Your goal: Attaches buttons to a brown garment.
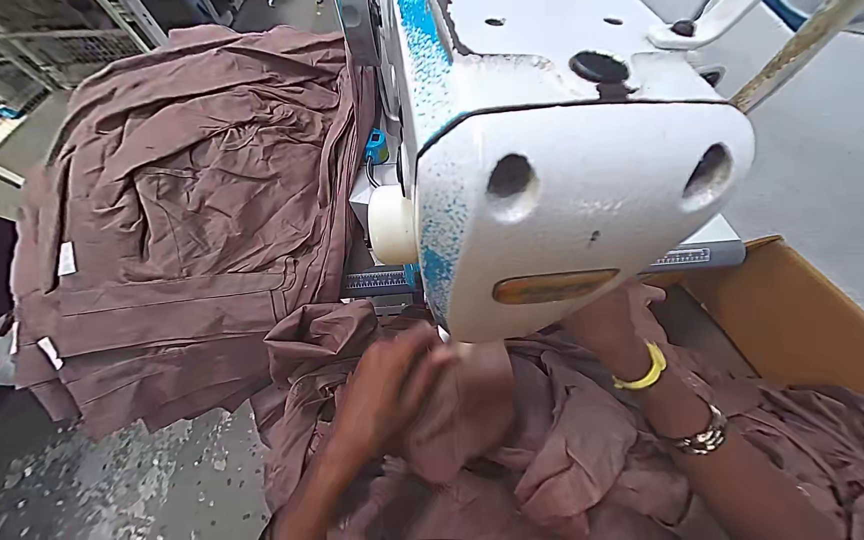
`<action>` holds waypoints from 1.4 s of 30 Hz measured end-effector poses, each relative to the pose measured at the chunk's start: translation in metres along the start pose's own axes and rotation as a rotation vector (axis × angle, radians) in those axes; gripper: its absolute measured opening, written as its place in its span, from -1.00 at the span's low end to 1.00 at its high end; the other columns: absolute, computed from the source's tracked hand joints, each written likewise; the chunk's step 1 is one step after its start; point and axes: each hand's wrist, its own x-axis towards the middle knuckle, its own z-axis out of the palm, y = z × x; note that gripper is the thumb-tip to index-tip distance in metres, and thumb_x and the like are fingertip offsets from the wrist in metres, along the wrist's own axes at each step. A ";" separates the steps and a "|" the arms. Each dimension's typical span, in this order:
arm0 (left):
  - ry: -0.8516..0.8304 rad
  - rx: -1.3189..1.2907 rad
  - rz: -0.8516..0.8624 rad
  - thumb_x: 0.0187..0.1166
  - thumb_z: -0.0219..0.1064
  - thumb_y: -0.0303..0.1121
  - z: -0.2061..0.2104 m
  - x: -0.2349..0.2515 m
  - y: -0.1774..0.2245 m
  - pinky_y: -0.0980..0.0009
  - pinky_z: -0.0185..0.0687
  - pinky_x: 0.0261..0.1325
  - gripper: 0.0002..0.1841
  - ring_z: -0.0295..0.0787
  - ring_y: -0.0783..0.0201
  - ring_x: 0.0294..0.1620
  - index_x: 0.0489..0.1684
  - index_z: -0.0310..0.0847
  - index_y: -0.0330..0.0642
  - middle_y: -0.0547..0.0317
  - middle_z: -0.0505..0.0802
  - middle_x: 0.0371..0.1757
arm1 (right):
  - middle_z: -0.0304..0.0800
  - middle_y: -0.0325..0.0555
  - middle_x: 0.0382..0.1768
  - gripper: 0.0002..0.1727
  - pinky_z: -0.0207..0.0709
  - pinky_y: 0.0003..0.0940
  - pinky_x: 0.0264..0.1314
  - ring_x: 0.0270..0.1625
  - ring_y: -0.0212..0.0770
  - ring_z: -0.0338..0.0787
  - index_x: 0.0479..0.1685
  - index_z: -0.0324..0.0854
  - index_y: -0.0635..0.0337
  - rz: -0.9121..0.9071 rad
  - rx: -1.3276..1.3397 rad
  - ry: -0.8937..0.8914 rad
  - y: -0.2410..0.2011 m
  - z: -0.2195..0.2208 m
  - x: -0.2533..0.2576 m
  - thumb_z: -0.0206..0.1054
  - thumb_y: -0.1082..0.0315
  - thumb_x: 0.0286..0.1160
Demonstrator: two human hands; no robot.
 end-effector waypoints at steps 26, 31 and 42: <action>-0.157 -0.197 -0.360 0.68 0.29 -0.26 -0.028 0.058 0.001 0.61 0.50 -0.10 -0.79 0.59 0.66 -0.24 0.06 0.65 -0.18 0.35 0.73 -0.27 | 0.90 -0.14 0.15 -0.51 0.47 -0.29 0.50 0.34 -0.20 0.76 0.16 0.82 0.04 -0.330 -0.038 0.033 -0.041 0.031 -0.076 0.14 -0.10 0.77; -0.068 -0.709 -0.387 0.64 0.22 -0.33 -0.028 0.045 -0.016 0.68 0.68 -0.06 -0.92 0.72 0.73 -0.20 -0.08 0.60 0.05 0.60 0.81 -0.26 | 0.89 -0.15 0.16 -0.50 0.51 -0.23 0.48 0.35 -0.21 0.75 0.12 0.82 -0.03 -0.228 0.018 0.013 -0.023 0.018 -0.071 0.12 -0.17 0.75; -0.178 -1.122 -0.499 0.78 0.09 -0.30 -0.017 -0.006 -0.080 0.57 0.80 -0.06 -0.73 0.86 0.56 -0.20 -0.09 0.79 0.02 0.38 0.94 -0.19 | 0.72 0.27 0.08 -0.64 0.49 0.26 0.08 0.14 0.34 0.69 0.17 0.80 0.19 0.221 -0.468 -0.073 0.138 -0.019 -0.018 0.48 0.19 0.50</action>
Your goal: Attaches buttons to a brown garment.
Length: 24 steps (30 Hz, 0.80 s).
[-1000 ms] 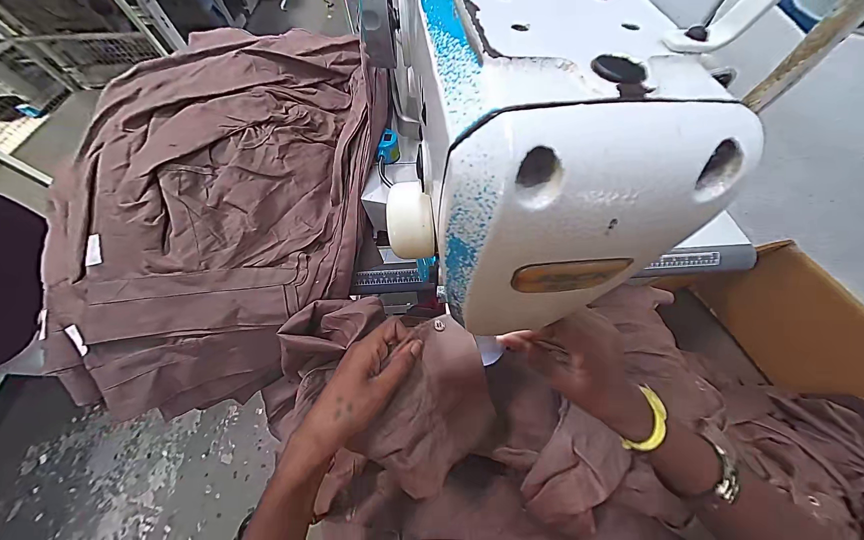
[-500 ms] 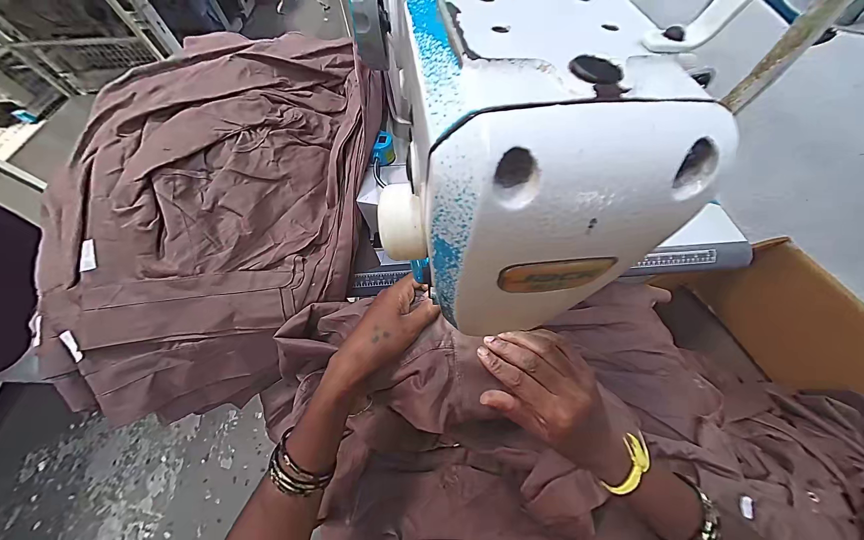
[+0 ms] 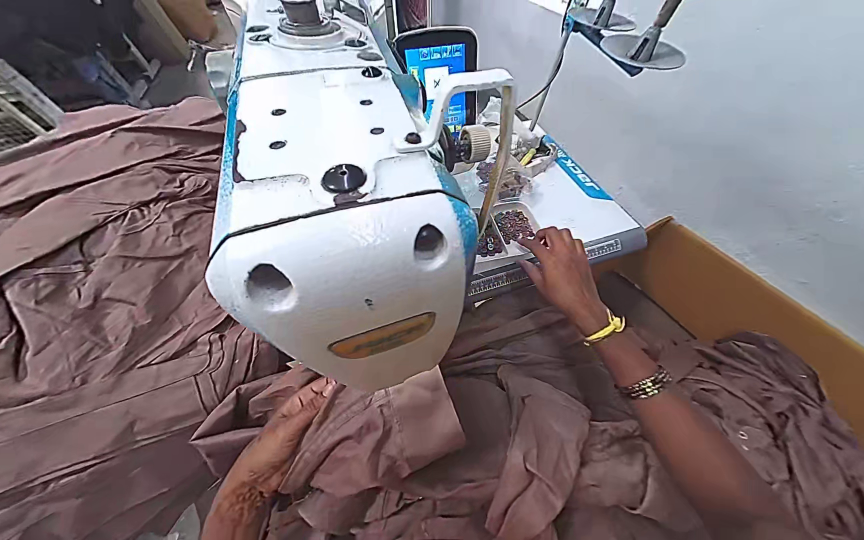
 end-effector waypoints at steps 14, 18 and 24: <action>-0.167 0.091 0.091 0.71 0.28 -0.08 -0.024 0.007 -0.008 0.65 0.73 -0.12 -0.77 0.82 0.62 -0.27 -0.09 0.82 0.06 0.46 0.92 -0.23 | 0.75 0.22 0.13 -0.67 0.48 0.26 0.09 0.19 0.33 0.68 0.10 0.84 0.10 -0.014 -0.007 -0.020 0.011 0.008 0.002 0.45 0.09 0.53; -0.166 0.020 0.159 0.62 0.37 -0.04 -0.024 0.006 -0.011 0.67 0.71 -0.11 -0.80 0.79 0.64 -0.26 -0.09 0.81 0.12 0.48 0.90 -0.24 | 0.81 0.13 -0.05 -0.73 0.52 0.17 -0.01 0.06 0.23 0.76 -0.08 0.87 0.10 -0.099 -0.037 0.051 0.005 0.007 0.001 0.37 0.12 0.62; -0.002 -0.101 0.274 0.52 0.46 -0.02 -0.003 0.002 -0.005 0.73 0.66 -0.27 -0.84 0.72 0.70 -0.39 -0.20 0.77 0.18 0.54 0.83 -0.37 | 0.88 0.16 -0.19 -0.82 0.65 0.13 -0.01 -0.10 0.14 0.86 -0.14 0.84 0.31 0.026 0.270 0.105 -0.001 -0.005 0.005 0.43 0.35 0.55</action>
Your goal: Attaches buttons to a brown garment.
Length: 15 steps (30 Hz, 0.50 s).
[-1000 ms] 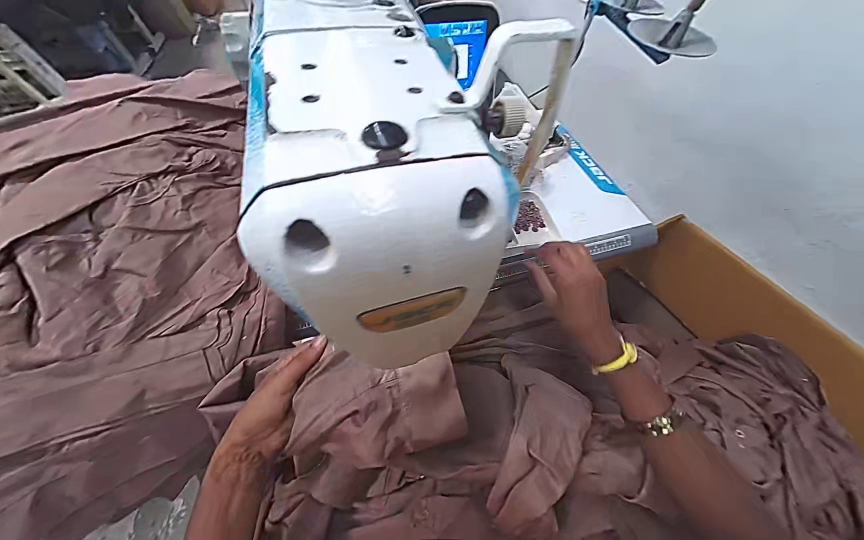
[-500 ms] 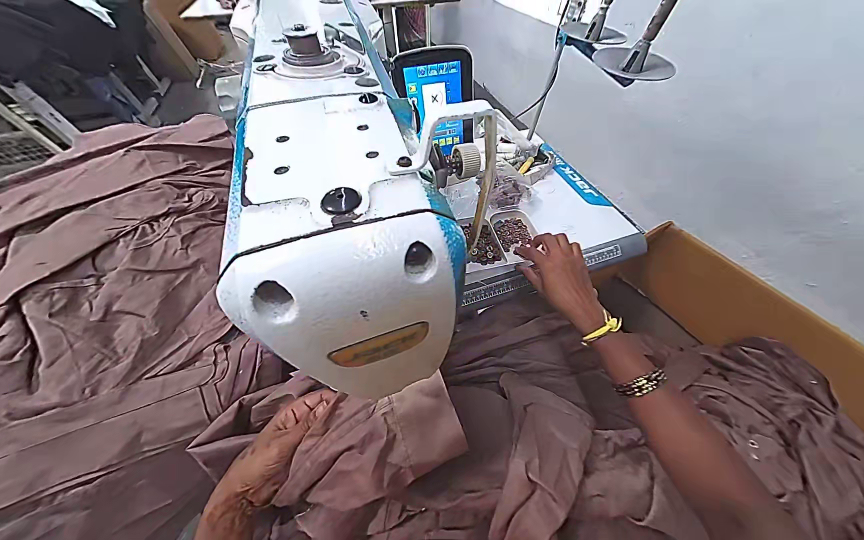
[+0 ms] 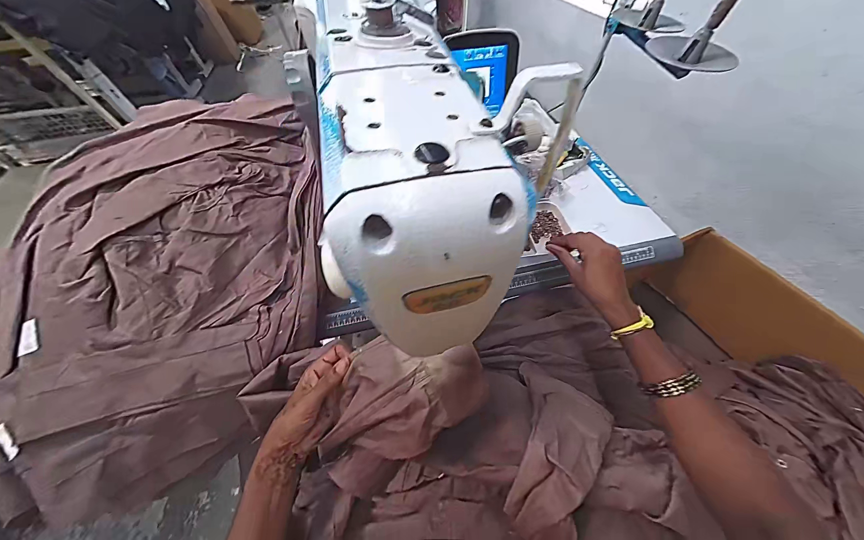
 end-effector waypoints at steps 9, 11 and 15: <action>-0.635 0.545 0.147 0.78 0.22 -0.15 0.061 -0.065 0.013 0.67 0.50 -0.30 -0.68 0.61 0.58 -0.42 -0.27 0.62 -0.22 0.20 0.71 -0.46 | 0.78 0.12 -0.43 -0.88 0.48 0.22 -0.33 -0.42 0.13 0.73 -0.24 0.77 0.25 0.124 0.067 -0.083 -0.061 -0.016 0.012 0.46 0.36 0.52; -0.388 0.698 0.135 0.77 0.21 -0.07 0.040 -0.076 0.021 0.75 0.53 -0.29 -0.72 0.60 0.71 -0.41 -0.21 0.62 -0.05 0.39 0.71 -0.43 | 0.82 0.15 -0.37 -0.88 0.52 0.29 -0.26 -0.33 0.19 0.79 -0.16 0.81 0.23 0.095 0.064 -0.127 -0.063 -0.019 0.011 0.42 0.37 0.57; -0.059 0.836 0.132 0.71 0.25 0.01 0.011 -0.082 0.032 0.83 0.29 -0.54 -0.78 0.38 0.81 -0.61 -0.23 0.57 0.15 0.61 0.55 -0.58 | 0.78 0.08 -0.49 -0.89 0.51 0.16 -0.37 -0.45 0.09 0.75 -0.14 0.82 0.21 0.015 0.082 -0.167 -0.093 -0.017 0.001 0.42 0.39 0.53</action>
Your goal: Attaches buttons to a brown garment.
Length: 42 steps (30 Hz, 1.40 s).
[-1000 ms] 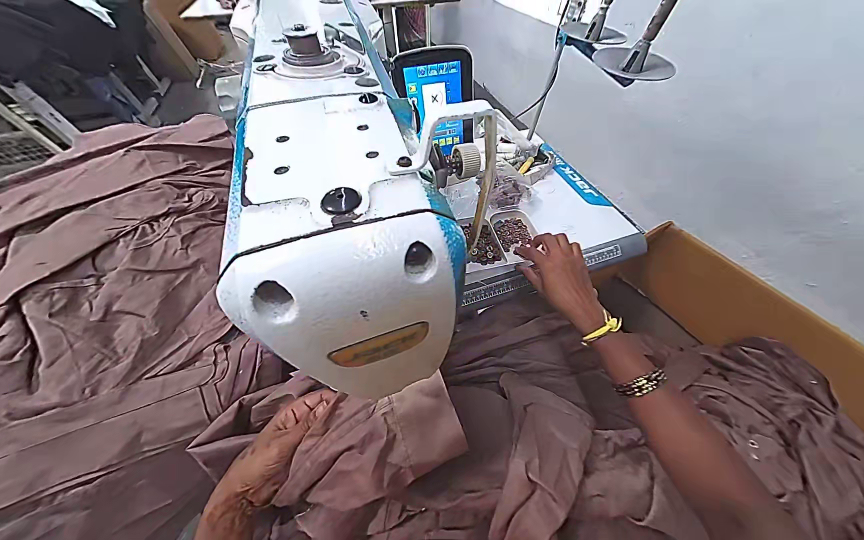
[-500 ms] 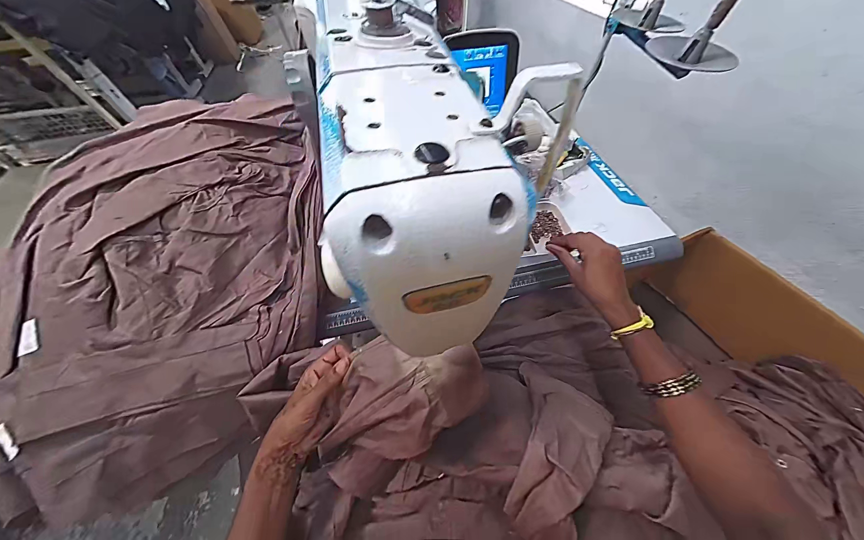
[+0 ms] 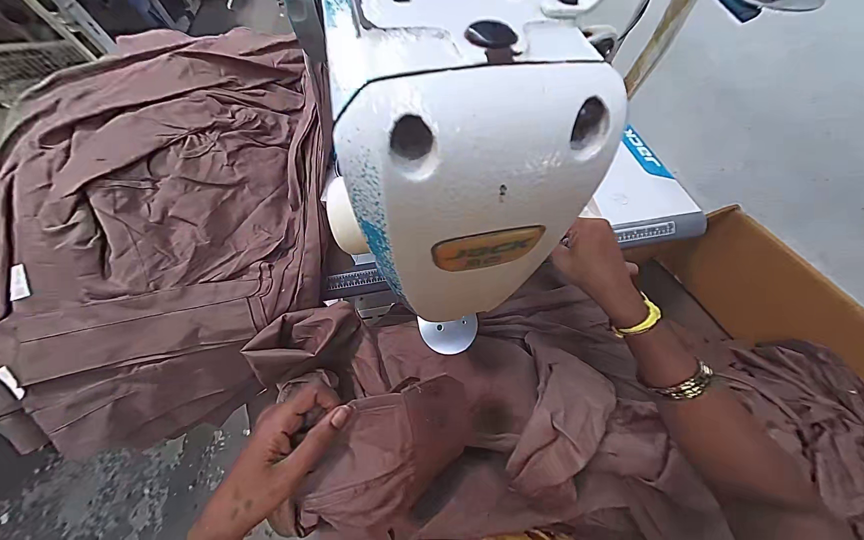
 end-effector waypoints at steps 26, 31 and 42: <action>0.036 0.087 0.138 0.66 0.34 -0.04 -0.040 0.001 0.050 0.77 0.55 0.12 -0.77 0.62 0.87 0.04 0.21 0.61 0.42 0.92 0.72 0.08 | 0.74 -0.36 -0.25 -0.58 0.65 -0.59 -0.12 -0.24 -0.57 0.72 0.23 0.52 0.21 0.524 0.562 0.041 0.036 -0.052 -0.134 0.46 0.49 0.36; -0.046 0.243 0.199 0.39 0.40 0.35 0.036 0.033 0.070 0.54 0.64 -0.04 -0.22 0.66 0.59 -0.13 0.55 0.42 0.13 0.38 0.76 -0.08 | 0.87 -0.17 -0.13 -0.70 0.74 -0.49 -0.01 -0.09 -0.45 0.83 0.06 0.70 0.25 -0.065 0.498 0.067 -0.108 -0.039 -0.111 0.48 0.26 0.47; -0.172 0.469 -0.125 0.59 0.28 0.17 -0.009 -0.021 0.019 -0.17 0.63 -0.03 -0.31 0.77 -0.13 -0.16 0.39 0.65 -0.32 -0.24 0.84 -0.07 | 0.85 0.18 -0.07 -0.75 0.63 0.26 0.02 0.03 0.25 0.83 0.03 0.83 0.24 0.132 -0.182 0.072 0.056 -0.003 -0.011 0.42 0.27 0.58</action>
